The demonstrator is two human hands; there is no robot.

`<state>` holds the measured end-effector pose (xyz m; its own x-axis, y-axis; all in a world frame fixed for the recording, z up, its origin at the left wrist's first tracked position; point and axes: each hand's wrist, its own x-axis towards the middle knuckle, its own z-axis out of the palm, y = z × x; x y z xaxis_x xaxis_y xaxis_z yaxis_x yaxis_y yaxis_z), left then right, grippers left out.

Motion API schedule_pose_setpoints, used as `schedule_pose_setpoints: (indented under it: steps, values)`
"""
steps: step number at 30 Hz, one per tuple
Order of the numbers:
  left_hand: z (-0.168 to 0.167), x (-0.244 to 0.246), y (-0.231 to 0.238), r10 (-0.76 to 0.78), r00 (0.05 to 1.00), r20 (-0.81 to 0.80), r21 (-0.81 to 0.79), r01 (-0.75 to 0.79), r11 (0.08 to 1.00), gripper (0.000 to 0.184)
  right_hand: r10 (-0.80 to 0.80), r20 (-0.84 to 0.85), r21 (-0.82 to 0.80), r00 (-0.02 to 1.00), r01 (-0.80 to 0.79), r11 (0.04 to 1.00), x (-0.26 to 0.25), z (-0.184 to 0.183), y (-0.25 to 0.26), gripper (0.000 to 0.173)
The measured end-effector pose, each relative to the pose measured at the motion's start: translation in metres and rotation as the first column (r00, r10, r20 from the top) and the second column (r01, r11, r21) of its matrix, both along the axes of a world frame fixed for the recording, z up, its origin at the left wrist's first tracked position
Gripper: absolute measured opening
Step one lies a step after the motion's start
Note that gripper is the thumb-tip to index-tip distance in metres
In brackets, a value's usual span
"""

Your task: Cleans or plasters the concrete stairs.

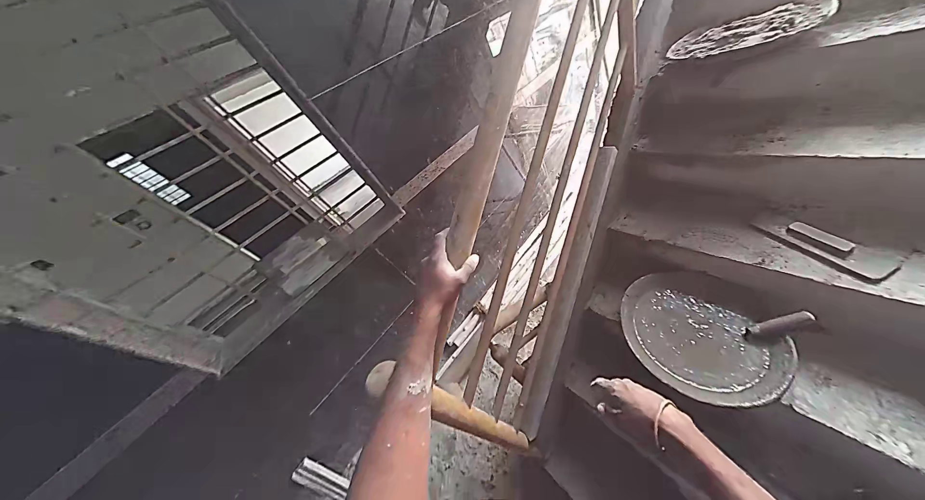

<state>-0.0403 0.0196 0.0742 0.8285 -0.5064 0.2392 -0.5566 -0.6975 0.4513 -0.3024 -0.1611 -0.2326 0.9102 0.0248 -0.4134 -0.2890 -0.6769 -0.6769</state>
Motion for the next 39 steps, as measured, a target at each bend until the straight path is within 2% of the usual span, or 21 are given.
schedule_pose_setpoints:
  steps: [6,20,31,39]
  values:
    - [0.0008,-0.0006,0.0004,0.02,0.999,-0.036,-0.004,-0.021,1.0,0.081,-0.003,-0.03,0.001,1.0,0.003,1.0,0.0014,0.0033,0.0007,0.047]
    - [-0.0026,-0.0012,0.0011,0.006,1.0,0.004,-0.038,-0.006,0.999,0.079,0.034,-0.056,-0.023,0.998,-0.035,0.999,0.0036,0.0016,-0.0019,0.048]
    - [0.0015,-0.0024,0.0,0.028,1.0,-0.011,0.002,-0.028,1.0,0.08,0.03,-0.042,-0.015,0.999,-0.031,0.999,0.0036,0.0022,-0.0015,0.048]
    - [-0.0002,-0.0001,-0.0002,-0.013,1.0,-0.024,-0.04,0.012,0.999,0.08,0.03,-0.035,-0.018,0.999,-0.031,0.999,0.0036,0.0007,-0.0012,0.048]
